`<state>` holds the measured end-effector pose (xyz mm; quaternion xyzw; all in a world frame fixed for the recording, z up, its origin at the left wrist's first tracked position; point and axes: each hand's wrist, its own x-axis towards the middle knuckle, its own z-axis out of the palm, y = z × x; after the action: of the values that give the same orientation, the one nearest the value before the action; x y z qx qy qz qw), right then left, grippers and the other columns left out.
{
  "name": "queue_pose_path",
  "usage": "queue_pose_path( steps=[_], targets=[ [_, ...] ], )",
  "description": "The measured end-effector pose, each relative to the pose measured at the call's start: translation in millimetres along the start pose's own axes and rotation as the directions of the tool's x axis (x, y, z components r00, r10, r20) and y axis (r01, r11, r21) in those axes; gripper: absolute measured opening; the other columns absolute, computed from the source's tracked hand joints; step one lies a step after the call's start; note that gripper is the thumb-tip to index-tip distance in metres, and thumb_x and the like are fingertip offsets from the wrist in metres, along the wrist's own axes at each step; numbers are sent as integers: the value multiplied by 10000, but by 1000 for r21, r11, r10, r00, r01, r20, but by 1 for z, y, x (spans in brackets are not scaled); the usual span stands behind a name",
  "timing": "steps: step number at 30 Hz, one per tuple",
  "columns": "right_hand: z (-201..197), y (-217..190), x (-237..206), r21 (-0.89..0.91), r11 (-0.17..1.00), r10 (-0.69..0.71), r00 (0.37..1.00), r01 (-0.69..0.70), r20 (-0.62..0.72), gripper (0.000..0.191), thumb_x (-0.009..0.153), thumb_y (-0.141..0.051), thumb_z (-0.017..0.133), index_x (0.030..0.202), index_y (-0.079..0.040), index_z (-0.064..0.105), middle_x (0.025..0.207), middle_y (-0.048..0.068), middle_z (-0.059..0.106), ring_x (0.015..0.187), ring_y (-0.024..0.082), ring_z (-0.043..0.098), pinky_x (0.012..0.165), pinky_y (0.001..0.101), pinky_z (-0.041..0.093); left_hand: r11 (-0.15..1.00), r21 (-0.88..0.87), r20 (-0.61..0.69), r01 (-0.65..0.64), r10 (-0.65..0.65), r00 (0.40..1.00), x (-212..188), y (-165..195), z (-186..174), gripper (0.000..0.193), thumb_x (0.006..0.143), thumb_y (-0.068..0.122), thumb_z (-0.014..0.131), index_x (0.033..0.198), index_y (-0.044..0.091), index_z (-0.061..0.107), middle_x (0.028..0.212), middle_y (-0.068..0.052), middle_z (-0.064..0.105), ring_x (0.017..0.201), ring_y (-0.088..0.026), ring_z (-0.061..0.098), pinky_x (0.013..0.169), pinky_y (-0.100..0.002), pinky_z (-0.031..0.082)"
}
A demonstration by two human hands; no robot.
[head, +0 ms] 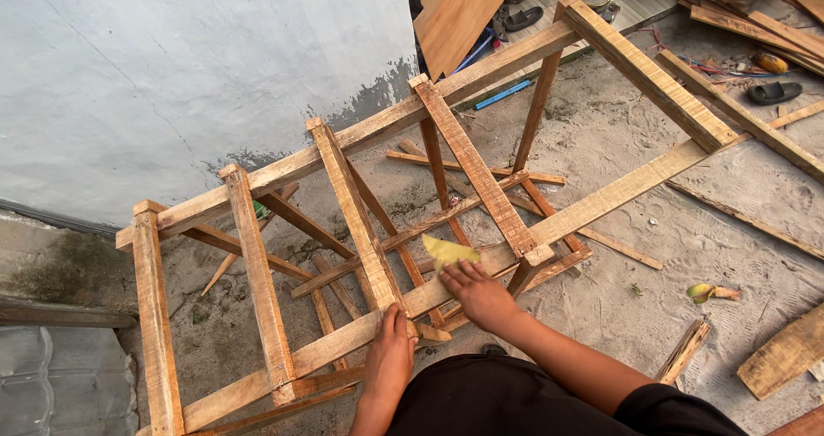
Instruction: The person uses sandpaper to smooth the bars of a large wooden frame, moving the paper back and forth along the wood by hand.
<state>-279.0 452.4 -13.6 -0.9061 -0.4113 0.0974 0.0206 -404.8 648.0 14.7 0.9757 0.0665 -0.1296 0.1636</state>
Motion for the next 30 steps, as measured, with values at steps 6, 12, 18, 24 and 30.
queue_pose_path(
  steps=[6,12,18,24,30],
  targets=[
    [7,-10,-8,118,976,-178,983,181,-40,541,994,-91,430,1528,-10,394,1627,159,372,1500,328,361,1216,451,315,997,11,33,78,-78,996,0,11,-11,658,941,184,685,1473,-53,378,1617,-192,280,1395,-383,459,1080,-437,488],
    [-6,21,-6,39,997,-72,997,71,16,539,984,-113,418,1523,-91,432,1619,116,373,1477,354,333,1211,452,304,948,-80,212,310,-287,934,-5,32,-33,599,1004,163,599,1534,18,362,1713,-76,212,1279,-329,621,1034,-362,585],
    [-6,12,-15,162,926,-343,939,340,-13,546,968,-85,469,1514,-109,460,1618,84,404,1502,333,326,1210,455,295,979,9,-101,205,-203,974,-5,31,3,569,950,52,601,1489,-1,426,1640,-134,297,1448,-288,432,1157,-401,430],
    [-13,24,-10,33,977,-214,976,213,33,617,905,-62,484,1519,-88,438,1620,105,379,1470,346,347,1207,439,297,980,-67,-148,188,-196,969,-8,32,22,667,956,121,625,1524,-34,313,1676,-153,175,1531,-305,218,1221,-471,279],
    [-8,18,-4,128,900,-425,904,417,40,602,925,-54,464,1524,-102,439,1608,87,405,1505,333,343,1237,442,288,964,-74,-28,254,-256,966,-16,47,9,892,916,267,723,1552,-52,187,1693,-192,49,1564,-342,100,1260,-513,179]
  ],
)
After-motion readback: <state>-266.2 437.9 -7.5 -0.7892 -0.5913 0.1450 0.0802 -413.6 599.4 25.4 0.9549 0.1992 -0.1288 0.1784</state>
